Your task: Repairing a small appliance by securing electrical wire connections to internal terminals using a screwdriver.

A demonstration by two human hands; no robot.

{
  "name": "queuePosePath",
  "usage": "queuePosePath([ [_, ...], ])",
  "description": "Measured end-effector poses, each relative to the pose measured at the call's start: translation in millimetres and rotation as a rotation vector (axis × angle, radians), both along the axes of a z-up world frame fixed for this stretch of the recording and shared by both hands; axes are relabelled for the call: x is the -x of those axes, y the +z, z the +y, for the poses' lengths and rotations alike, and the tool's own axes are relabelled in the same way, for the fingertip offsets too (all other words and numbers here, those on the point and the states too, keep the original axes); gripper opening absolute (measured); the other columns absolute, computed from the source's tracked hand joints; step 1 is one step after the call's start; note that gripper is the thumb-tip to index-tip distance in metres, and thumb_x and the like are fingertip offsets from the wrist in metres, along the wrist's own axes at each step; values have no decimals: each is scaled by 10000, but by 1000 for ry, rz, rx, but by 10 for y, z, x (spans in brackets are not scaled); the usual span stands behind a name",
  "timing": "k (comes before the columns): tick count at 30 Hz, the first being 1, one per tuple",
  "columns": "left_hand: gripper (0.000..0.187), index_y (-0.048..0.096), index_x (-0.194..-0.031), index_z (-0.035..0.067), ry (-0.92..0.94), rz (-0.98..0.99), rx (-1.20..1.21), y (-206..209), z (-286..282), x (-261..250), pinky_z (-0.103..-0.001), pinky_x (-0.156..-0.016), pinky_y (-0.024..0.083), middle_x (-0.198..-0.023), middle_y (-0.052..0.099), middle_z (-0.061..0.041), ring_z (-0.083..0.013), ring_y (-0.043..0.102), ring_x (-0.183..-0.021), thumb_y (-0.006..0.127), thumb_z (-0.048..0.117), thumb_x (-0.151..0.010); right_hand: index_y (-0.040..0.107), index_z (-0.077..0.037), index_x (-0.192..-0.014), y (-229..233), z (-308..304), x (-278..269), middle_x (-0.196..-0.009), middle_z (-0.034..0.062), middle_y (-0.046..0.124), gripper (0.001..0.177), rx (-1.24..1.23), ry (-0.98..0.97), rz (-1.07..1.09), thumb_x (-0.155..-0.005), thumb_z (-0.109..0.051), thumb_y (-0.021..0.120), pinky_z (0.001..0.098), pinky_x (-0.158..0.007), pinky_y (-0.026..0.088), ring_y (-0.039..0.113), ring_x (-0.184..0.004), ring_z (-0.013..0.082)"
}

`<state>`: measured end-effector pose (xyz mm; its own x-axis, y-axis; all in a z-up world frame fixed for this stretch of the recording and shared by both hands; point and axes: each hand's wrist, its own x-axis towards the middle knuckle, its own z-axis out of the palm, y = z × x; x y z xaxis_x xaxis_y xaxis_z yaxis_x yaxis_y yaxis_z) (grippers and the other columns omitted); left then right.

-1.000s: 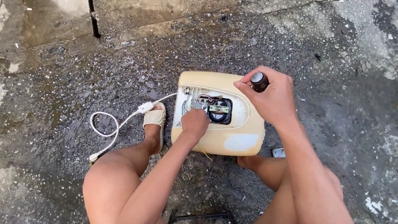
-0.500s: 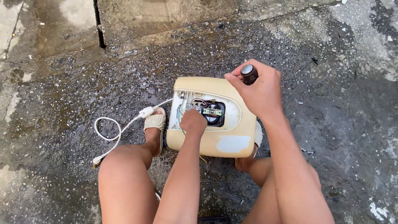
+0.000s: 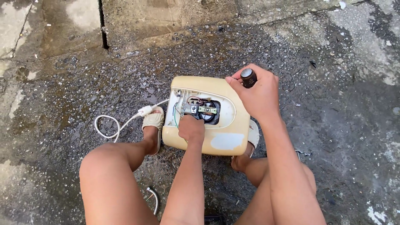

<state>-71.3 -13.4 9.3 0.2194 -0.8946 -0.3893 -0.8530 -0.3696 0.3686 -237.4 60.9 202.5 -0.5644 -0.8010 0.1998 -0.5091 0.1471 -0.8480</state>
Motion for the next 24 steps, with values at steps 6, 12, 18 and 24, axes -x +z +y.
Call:
queuePosePath([
  [6,141,784,-895,61,7,-14,27,-23,58,17,-529,-840,613,-878,762,-122,-381,763,-946,701,140,-812,769,-191,-854,37,74,0,-692,-38,715,104,-9,-4,-21,-808,-158,857,223,-627,538,671,-648,88],
  [12,193,786,-968,56,27,10,-3,44,53,36,-513,-875,600,-940,767,-135,-394,752,-995,670,119,-827,762,-167,-856,71,109,38,-694,-28,705,91,9,13,-18,-830,-124,837,221,-621,527,652,-643,85],
  [18,206,782,-995,33,25,27,-32,-6,3,1,-513,-870,603,-961,774,-165,-402,745,-1009,692,120,-831,758,-167,-840,62,127,49,-678,-24,699,104,26,23,-2,-810,-126,849,231,-611,526,659,-643,97],
  [24,330,751,-1105,11,27,66,-131,12,-168,-114,-570,-937,567,-1073,750,-188,-430,705,-1104,724,141,-803,755,-150,-839,53,139,102,-669,-8,698,95,45,33,8,-832,-111,841,248,-601,530,654,-630,118],
])
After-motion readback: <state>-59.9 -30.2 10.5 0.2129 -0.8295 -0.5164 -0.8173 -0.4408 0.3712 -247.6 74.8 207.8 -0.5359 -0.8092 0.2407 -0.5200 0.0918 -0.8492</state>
